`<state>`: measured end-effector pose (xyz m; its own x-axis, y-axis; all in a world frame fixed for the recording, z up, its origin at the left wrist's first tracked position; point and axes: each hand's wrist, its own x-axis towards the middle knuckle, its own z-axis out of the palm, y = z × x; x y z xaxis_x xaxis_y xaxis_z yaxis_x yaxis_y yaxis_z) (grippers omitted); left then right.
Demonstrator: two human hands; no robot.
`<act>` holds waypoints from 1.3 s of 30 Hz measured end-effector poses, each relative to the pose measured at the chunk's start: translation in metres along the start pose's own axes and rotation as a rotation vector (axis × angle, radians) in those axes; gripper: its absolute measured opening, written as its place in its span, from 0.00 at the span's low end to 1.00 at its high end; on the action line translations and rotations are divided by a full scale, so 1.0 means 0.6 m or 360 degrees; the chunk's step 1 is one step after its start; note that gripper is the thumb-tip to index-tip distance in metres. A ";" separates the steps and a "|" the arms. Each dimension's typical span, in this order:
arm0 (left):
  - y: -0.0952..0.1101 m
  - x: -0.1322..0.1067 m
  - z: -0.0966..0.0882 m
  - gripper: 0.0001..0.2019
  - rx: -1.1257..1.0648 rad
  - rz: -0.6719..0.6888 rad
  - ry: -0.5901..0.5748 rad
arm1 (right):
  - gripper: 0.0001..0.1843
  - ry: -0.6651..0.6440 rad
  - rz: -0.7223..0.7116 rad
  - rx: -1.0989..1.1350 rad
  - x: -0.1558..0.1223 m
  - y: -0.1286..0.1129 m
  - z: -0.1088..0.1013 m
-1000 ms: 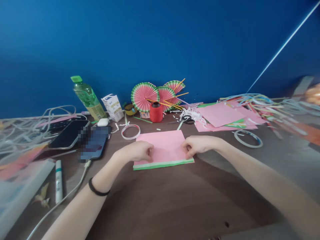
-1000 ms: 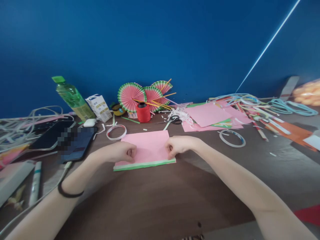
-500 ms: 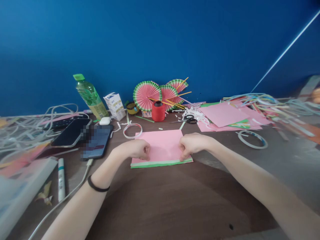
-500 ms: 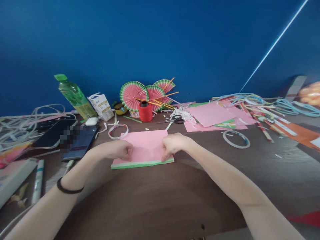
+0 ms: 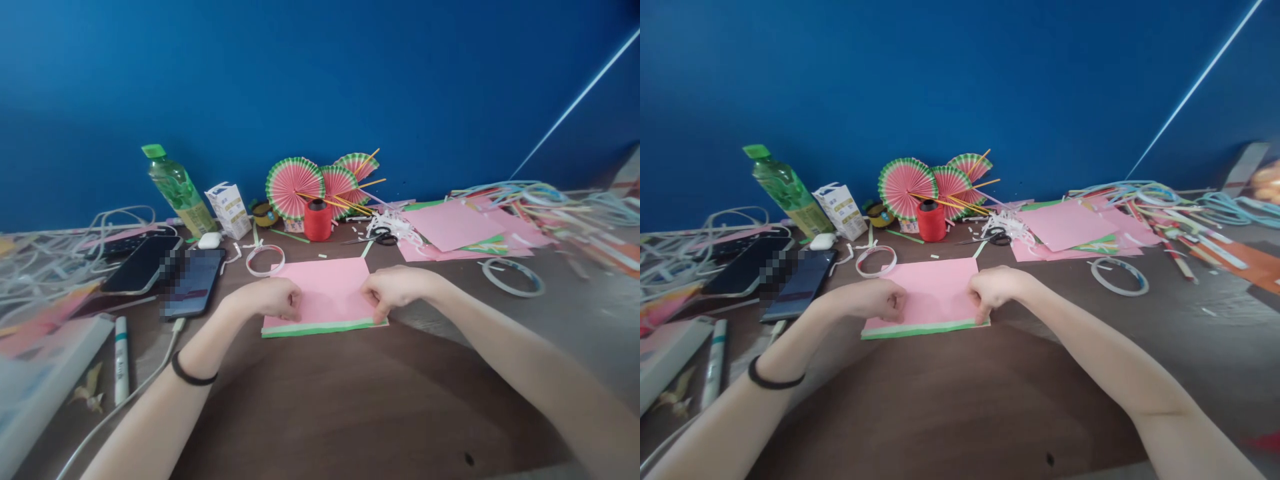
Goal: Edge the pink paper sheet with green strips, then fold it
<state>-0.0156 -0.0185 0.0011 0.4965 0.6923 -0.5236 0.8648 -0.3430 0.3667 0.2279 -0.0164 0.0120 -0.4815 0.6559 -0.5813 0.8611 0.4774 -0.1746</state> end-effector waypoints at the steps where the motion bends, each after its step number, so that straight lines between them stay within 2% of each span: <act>1: 0.006 -0.002 0.000 0.04 -0.0002 -0.0006 -0.0007 | 0.16 -0.0004 -0.0009 0.0019 0.000 -0.001 0.000; 4: 0.029 -0.005 0.005 0.04 -0.0083 0.0058 -0.0018 | 0.13 -0.0085 -0.0085 0.0143 -0.001 -0.004 0.001; 6: 0.046 -0.003 0.011 0.03 -0.0161 0.0171 0.0071 | 0.10 -0.0113 -0.0155 0.0214 -0.002 -0.008 0.003; 8: 0.061 0.000 0.018 0.05 -0.0203 0.0201 0.0123 | 0.09 -0.0055 -0.0193 0.0217 -0.004 -0.012 0.005; 13: 0.074 0.010 0.034 0.06 0.0053 0.0235 0.0280 | 0.10 -0.0045 -0.0279 0.0233 -0.002 -0.027 0.012; 18: 0.071 0.016 0.043 0.04 0.0144 0.0202 0.0397 | 0.17 0.0232 -0.0180 0.0062 0.005 -0.043 0.021; 20: 0.070 0.015 0.041 0.04 0.0078 0.0195 0.0341 | 0.17 0.0247 -0.0158 -0.0004 0.007 -0.042 0.021; 26: 0.044 0.009 0.025 0.09 -0.0179 -0.0093 -0.0001 | 0.17 -0.0031 -0.0104 0.0095 0.009 -0.018 0.011; 29: 0.026 0.005 0.018 0.08 -0.0266 -0.0149 -0.0076 | 0.17 -0.0045 -0.0093 0.0074 0.011 -0.013 0.008; 32: 0.013 0.000 0.007 0.07 -0.0209 -0.0173 -0.0092 | 0.18 -0.0023 -0.0098 0.0028 0.012 -0.010 0.007; 35: 0.001 -0.005 -0.009 0.07 -0.0069 -0.0182 0.0095 | 0.19 -0.0075 -0.0061 0.0051 0.010 -0.003 0.006; 39: -0.018 -0.004 -0.026 0.06 0.0140 -0.0264 0.0715 | 0.19 -0.0206 -0.0097 0.0145 0.012 0.011 0.005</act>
<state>-0.0275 -0.0066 0.0102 0.2871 0.9411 -0.1785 0.9422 -0.2438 0.2300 0.2304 -0.0104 0.0045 -0.5133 0.5437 -0.6640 0.8451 0.4551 -0.2805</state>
